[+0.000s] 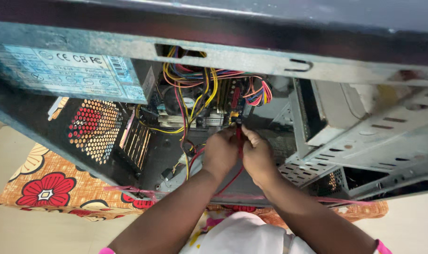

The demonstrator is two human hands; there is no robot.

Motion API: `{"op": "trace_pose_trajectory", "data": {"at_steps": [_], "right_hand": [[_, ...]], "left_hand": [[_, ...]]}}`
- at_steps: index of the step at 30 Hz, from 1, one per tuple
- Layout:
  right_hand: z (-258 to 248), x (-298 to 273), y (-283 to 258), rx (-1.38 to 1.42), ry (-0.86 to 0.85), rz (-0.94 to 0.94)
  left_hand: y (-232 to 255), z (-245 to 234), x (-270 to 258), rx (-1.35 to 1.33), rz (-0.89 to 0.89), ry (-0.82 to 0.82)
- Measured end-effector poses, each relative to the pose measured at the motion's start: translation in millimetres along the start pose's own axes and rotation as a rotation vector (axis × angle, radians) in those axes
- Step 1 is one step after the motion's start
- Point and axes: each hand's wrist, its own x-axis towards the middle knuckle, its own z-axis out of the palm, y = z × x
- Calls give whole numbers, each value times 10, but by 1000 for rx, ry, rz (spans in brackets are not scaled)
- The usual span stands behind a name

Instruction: The person handles a white power adapter and places it into a cardboard box, then works inside an open desktop computer case, repeatedly connecting and disconnecting internal power cables to the motherboard.

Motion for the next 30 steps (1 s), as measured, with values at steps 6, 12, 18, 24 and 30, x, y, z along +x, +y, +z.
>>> {"op": "trace_pose_trajectory", "data": {"at_steps": [6,12,18,24,30], "right_hand": [[-135,-338,-207,422,-23,32],[-165,-994,-672,543,-115,-178],[-117,-1512,-1093,482,-87,-269],[-39,-1838,-1188,586,-149,-461],[-140,-2144,-1426,437,-143,-562]], "left_hand": [[163,-246,-469,-254,137,60],[545,-646,-971,-758,-92,-69],[979,-1241,-1323,-549,180,-16],[1242,-1618,-1581,-474,368,25],[1351,-1900,-1787,-591,474,-44]]}}
